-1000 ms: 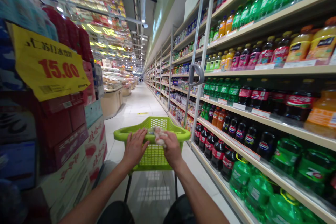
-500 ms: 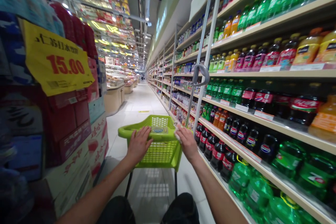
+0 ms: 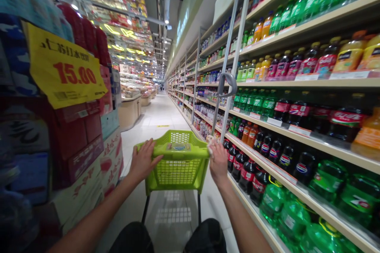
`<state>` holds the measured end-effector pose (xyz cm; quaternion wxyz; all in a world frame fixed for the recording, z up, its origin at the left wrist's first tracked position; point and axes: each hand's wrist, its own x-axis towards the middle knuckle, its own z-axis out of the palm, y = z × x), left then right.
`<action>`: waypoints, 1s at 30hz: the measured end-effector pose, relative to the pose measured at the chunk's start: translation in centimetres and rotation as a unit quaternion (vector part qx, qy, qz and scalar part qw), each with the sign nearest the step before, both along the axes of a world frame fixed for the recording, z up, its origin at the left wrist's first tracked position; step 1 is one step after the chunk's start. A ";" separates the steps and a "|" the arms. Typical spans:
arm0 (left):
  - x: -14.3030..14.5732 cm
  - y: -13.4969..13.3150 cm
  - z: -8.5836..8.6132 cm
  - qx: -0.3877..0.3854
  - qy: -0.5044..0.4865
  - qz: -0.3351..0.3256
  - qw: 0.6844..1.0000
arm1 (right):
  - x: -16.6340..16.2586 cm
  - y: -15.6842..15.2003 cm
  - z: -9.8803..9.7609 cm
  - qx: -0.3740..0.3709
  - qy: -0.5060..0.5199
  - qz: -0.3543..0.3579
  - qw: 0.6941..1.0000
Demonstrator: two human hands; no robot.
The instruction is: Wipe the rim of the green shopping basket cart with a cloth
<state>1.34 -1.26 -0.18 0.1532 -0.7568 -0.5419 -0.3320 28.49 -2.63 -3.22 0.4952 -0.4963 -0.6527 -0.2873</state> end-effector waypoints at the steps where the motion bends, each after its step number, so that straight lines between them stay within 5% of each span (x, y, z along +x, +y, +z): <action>1: -0.6 0.2 0.1 -0.003 0.004 0.007 1.000 | 0.7 0.2 0.3 -0.003 0.028 -0.017 0.999; 9: -1.4 -0.2 0.6 0.004 0.031 0.006 1.000 | -6.8 0.0 -0.4 0.001 -0.078 0.112 0.991; 16: -1.0 -1.0 0.4 0.034 0.032 0.013 0.999 | 1.4 0.7 0.5 -0.029 0.074 -0.030 0.996; 24: 1.1 -1.9 1.0 0.001 0.022 0.023 0.999 | -10.1 -0.5 1.5 -0.070 -0.077 0.181 0.978; 30: -0.2 -1.2 0.7 -0.015 -0.035 -0.052 0.998 | -2.7 1.2 1.7 -0.074 0.054 0.045 0.995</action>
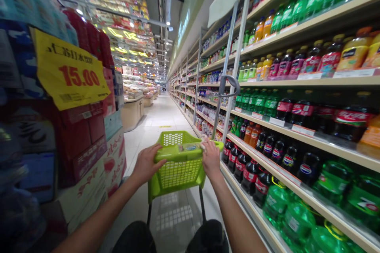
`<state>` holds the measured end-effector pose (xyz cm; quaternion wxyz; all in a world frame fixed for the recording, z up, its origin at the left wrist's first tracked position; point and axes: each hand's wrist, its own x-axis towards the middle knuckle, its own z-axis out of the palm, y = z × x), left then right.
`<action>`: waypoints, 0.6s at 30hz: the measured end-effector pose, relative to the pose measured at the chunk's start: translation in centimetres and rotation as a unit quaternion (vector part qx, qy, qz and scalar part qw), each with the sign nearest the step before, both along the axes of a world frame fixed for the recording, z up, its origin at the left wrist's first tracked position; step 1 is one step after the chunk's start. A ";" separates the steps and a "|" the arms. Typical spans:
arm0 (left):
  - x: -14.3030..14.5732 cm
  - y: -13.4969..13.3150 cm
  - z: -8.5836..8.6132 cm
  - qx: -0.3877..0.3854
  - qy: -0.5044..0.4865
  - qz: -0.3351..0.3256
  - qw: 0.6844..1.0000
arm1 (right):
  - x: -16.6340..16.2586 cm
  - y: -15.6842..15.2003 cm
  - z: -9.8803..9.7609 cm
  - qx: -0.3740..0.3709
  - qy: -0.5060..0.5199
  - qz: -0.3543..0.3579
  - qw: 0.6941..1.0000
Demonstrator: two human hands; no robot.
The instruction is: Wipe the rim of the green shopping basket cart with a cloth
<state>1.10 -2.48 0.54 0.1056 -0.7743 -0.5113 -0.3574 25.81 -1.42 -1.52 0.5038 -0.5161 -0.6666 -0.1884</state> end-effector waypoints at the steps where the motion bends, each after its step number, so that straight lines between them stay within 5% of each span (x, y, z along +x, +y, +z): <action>1: -0.2 0.1 0.0 -0.004 -0.007 0.001 1.000 | 0.4 0.2 -0.2 0.007 0.010 -0.004 1.000; 8: 2.2 -0.8 0.4 -0.006 0.021 0.051 0.998 | -7.1 -1.1 -1.9 0.053 -0.094 0.143 0.984; 15: 1.4 0.2 -0.8 -0.069 -0.090 -0.110 0.987 | -1.6 0.6 -1.3 0.044 0.012 0.064 0.997; 18: 1.8 0.8 -1.7 -0.084 -0.092 -0.141 0.982 | -2.9 -0.1 -1.8 0.072 0.035 0.078 0.994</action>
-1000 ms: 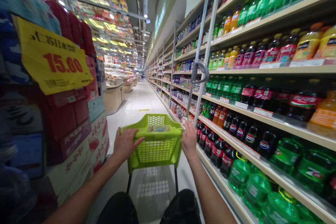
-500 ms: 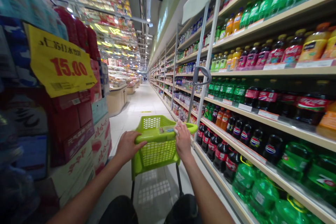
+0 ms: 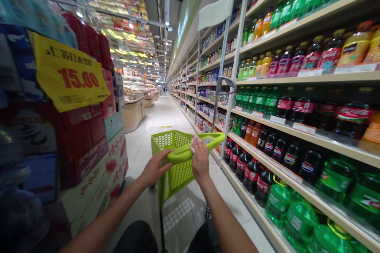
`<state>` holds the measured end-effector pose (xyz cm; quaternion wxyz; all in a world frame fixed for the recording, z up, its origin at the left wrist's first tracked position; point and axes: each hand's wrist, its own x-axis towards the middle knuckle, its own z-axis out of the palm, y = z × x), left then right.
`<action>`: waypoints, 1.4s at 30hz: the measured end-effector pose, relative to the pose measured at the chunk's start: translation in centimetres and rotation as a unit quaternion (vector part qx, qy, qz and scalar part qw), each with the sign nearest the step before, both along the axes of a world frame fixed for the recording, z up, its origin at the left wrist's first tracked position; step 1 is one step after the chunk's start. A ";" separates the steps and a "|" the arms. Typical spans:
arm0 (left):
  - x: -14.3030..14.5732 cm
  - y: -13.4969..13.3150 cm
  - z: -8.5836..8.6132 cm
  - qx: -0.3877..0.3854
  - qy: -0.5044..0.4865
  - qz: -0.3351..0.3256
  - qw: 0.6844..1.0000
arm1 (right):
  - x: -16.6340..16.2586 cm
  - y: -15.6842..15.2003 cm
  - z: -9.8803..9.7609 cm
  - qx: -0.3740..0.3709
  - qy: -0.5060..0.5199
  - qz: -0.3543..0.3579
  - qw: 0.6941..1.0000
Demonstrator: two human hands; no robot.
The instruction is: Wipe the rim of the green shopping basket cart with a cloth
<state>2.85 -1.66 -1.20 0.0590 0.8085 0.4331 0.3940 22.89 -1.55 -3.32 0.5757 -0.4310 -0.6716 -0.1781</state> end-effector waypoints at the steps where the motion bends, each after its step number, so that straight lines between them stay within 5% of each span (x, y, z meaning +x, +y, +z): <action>1: 0.5 0.0 -0.2 0.002 0.004 -0.002 1.000 | -0.9 -0.5 -0.2 0.007 -0.008 0.014 1.000; 6: 2.8 -0.9 -0.4 0.014 0.036 0.003 0.999 | -1.0 -2.5 -0.4 -0.005 -0.070 0.064 0.995; 12: 2.7 0.5 -0.7 -0.035 0.078 -0.006 0.996 | 5.4 -2.0 1.3 -0.077 0.022 -0.020 0.997; 16: 4.1 1.4 -1.9 -0.080 0.117 0.033 0.989 | 3.6 -3.3 1.2 -0.064 -0.023 -0.041 0.997; 21: 5.5 0.8 -2.3 -0.051 0.141 -0.006 0.989 | 0.4 -4.5 -0.3 -0.023 -0.158 -0.084 0.984; 29: 4.3 2.8 -4.2 -0.119 0.219 0.032 0.968 | 5.3 -3.0 -1.4 -0.018 -0.121 -0.198 0.973; 35: 6.3 2.8 -5.3 -0.111 0.245 0.023 0.963 | 3.3 -0.1 -5.2 -0.024 -0.216 -0.062 0.974; 37: 6.0 2.8 -5.4 -0.123 0.252 0.030 0.960 | 4.9 0.1 -4.8 -0.014 -0.222 -0.053 0.974; 42: 5.6 2.9 -5.5 -0.137 0.259 0.026 0.956 | 11.9 -0.7 -2.3 0.031 -0.079 -0.187 0.979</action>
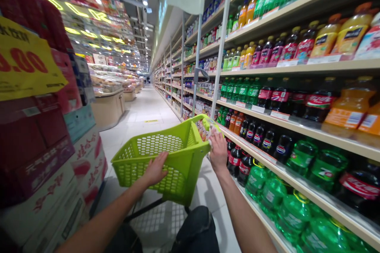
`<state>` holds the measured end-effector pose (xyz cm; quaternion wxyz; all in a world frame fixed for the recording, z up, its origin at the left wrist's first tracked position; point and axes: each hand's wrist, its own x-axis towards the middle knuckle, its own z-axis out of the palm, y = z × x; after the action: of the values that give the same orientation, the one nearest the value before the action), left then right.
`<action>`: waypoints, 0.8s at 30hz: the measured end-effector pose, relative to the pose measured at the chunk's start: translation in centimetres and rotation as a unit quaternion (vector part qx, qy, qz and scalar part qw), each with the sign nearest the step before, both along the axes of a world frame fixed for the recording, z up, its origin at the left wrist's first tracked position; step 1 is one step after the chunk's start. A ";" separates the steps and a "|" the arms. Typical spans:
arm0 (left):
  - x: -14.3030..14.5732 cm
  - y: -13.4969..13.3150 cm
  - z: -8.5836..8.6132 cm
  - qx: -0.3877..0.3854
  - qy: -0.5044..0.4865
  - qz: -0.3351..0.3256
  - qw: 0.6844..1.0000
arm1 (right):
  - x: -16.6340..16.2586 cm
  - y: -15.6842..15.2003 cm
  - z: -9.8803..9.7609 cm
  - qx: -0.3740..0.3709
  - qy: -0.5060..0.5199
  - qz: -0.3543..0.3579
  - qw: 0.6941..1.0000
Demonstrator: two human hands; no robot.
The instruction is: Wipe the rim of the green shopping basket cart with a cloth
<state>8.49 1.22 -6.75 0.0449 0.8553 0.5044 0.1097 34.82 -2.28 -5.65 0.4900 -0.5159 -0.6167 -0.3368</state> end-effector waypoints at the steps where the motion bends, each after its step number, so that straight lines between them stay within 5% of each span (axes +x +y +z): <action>1: 0.1 0.0 0.0 0.000 0.001 0.001 1.000 | 0.5 -0.2 -0.7 -0.001 0.007 0.000 1.000; 7: 0.8 -0.3 -0.1 0.004 0.019 -0.002 1.000 | -2.7 -2.1 -10.3 -0.072 -0.066 0.117 0.988; 9: 0.8 -0.4 -0.1 0.003 0.024 -0.004 1.000 | -2.1 -2.5 -9.9 -0.071 -0.059 0.121 0.988; 13: 1.1 -0.7 -0.1 0.018 0.024 0.001 1.000 | 1.7 -1.8 -3.0 0.008 0.072 0.019 0.997; 15: 1.2 -0.8 -0.2 0.022 0.021 0.005 1.000 | 2.1 -1.0 -1.4 0.021 0.098 -0.009 0.995; 17: 1.1 -0.8 -0.3 0.021 0.018 0.000 1.000 | 0.9 -0.8 -3.1 -0.006 0.080 0.004 0.997; 21: -0.6 -0.4 -0.9 0.033 0.018 0.005 0.999 | -1.8 -2.4 -9.4 -0.099 -0.030 0.097 0.990; 24: -2.1 -0.1 -1.6 0.060 0.024 0.046 0.997 | -0.8 -3.4 -8.0 -0.084 -0.005 0.088 0.993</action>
<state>6.36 1.12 -8.33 -0.0237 0.8345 0.5369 0.1213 34.00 -5.69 -13.64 0.4695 -0.4979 -0.6880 -0.2417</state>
